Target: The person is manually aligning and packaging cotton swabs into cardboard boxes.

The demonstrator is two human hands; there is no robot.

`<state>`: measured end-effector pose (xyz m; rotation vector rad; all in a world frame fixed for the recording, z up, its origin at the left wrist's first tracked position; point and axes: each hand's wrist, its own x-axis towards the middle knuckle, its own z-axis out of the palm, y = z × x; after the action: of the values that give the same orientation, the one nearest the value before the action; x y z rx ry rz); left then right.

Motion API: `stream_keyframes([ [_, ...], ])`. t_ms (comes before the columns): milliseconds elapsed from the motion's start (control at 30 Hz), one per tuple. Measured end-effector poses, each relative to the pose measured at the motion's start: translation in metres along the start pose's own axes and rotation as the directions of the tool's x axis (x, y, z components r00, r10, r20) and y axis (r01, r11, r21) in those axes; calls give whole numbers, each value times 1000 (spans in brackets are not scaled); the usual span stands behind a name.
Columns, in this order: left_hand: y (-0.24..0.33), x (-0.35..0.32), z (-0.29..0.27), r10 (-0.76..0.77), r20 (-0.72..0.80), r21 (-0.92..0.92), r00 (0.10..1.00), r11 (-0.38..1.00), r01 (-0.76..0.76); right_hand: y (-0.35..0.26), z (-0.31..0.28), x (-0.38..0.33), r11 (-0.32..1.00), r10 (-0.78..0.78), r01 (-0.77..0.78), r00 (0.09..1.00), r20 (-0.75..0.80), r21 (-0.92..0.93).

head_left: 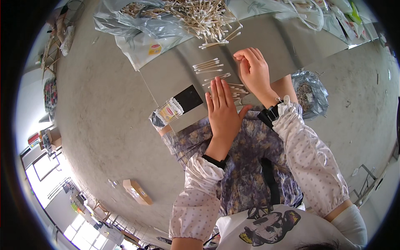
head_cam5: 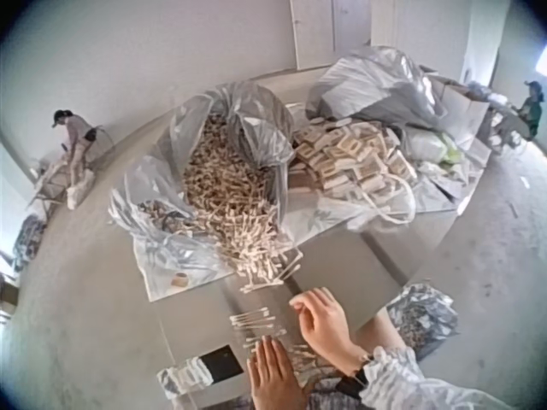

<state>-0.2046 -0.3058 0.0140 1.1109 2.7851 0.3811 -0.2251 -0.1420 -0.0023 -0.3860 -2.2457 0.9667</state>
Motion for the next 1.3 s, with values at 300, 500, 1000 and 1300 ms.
stream_keyframes([
  [300, -8, 21, 5, 8, -55, 15, 998, 1000, -7, -1, 3, 1, 1000, 6, -6, 1000, 9, -3],
  [500, -30, 47, -9, 1, -185, -209, 983, 977, -40, -2, 2, 1, 999, 24, -24, 1000, 17, 27],
  [1000, -59, 48, -37, -54, -210, -420, 976, 907, -39, -9, -9, -19, 833, 385, -340, 923, -16, 437],
  [1300, -40, 43, -21, -585, -79, -997, 807, 59, -55, -42, 11, -20, 623, 513, -417, 856, 57, 661],
])
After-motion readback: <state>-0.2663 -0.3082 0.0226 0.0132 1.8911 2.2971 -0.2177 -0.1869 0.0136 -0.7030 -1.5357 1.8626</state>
